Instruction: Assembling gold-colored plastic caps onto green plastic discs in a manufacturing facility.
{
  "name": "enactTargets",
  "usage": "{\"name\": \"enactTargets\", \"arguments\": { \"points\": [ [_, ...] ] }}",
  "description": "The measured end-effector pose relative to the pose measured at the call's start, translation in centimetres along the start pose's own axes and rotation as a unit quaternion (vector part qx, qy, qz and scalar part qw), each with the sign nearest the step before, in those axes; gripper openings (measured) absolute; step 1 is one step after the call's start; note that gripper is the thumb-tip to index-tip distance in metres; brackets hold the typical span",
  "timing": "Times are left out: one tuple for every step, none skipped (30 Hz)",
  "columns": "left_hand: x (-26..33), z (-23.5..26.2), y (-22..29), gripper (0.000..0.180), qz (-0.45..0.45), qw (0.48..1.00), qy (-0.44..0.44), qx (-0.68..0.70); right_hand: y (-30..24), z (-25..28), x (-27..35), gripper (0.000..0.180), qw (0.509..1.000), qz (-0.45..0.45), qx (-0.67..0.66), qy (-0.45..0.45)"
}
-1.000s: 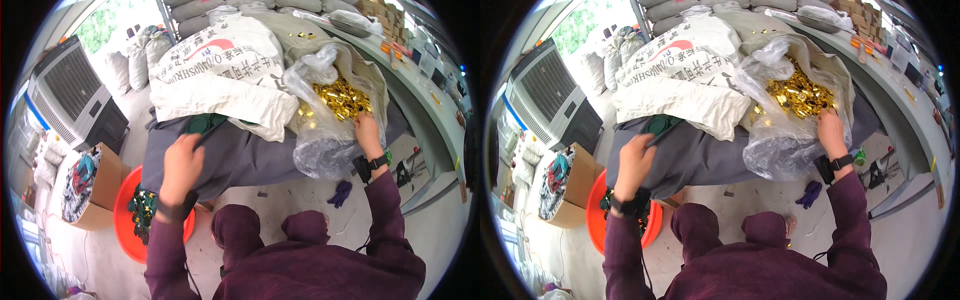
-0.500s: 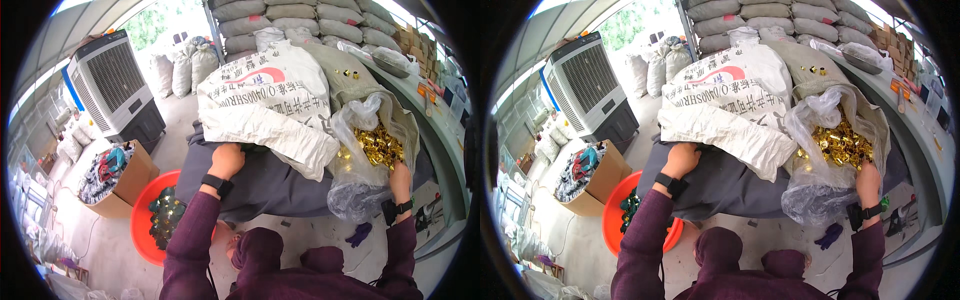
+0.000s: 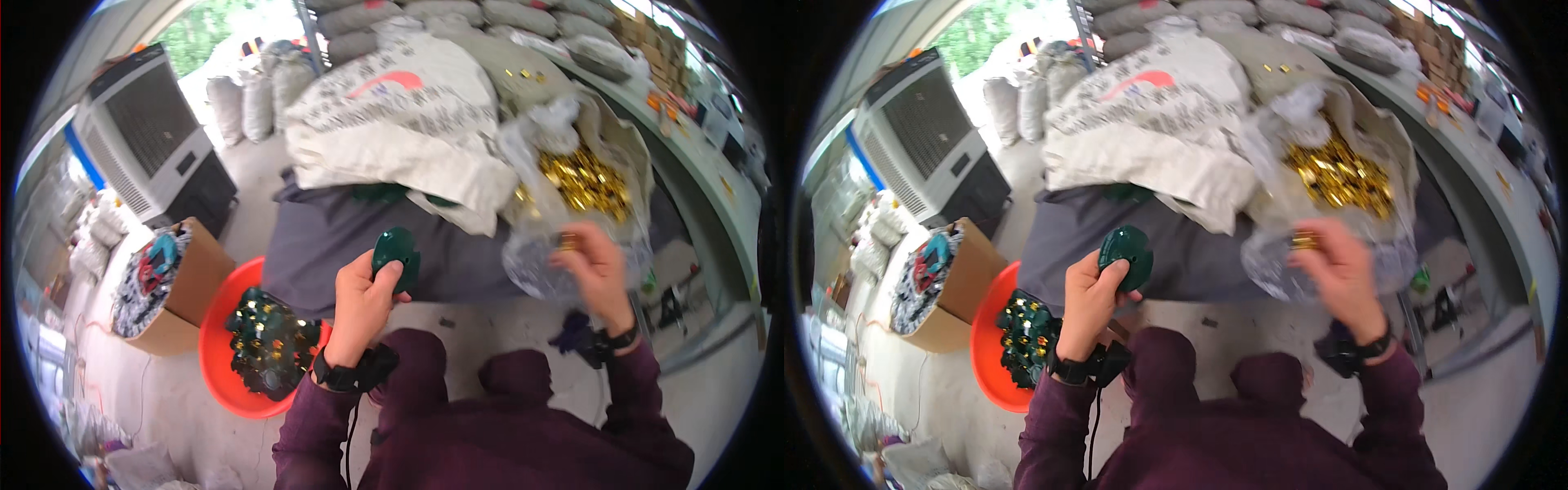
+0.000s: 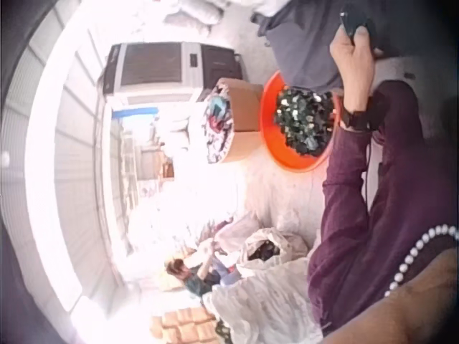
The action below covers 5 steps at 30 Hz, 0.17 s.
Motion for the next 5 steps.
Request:
{"name": "enactTargets", "arguments": {
  "points": [
    [1.4,-1.4,0.2,0.015,0.005,0.998,-0.022,0.059,-0.8,-2.9,0.8,0.028,0.996,-0.018,-0.012,-0.085],
    [2.5,-2.6,0.2,0.015,-0.008,0.996,-0.041,0.077,-1.3,-5.6,1.6,0.028,0.987,-0.023,-0.08,-0.136],
    [3.4,-3.8,-0.1,0.015,0.003,0.995,-0.06,0.086,-0.6,-7.3,2.4,0.03,0.979,-0.066,-0.108,-0.16],
    [4.2,-5.0,0.0,0.016,0.005,0.994,-0.084,0.076,-0.2,-8.4,3.1,0.032,0.975,-0.059,-0.119,-0.181],
    [5.1,-5.7,0.2,0.017,0.005,0.993,-0.099,0.063,0.3,-9.5,3.6,0.033,0.965,-0.078,-0.145,-0.206]
  ]
}}
Point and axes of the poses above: each hand's wrist, its own x-axis away from the middle knuckle, its own z-axis out of the back of the hand, y = z × x, the point moved 7 cm from there along -x, towards the middle knuckle, and after that the axes turned 10 degrees about -z, right-handed, at the moved point
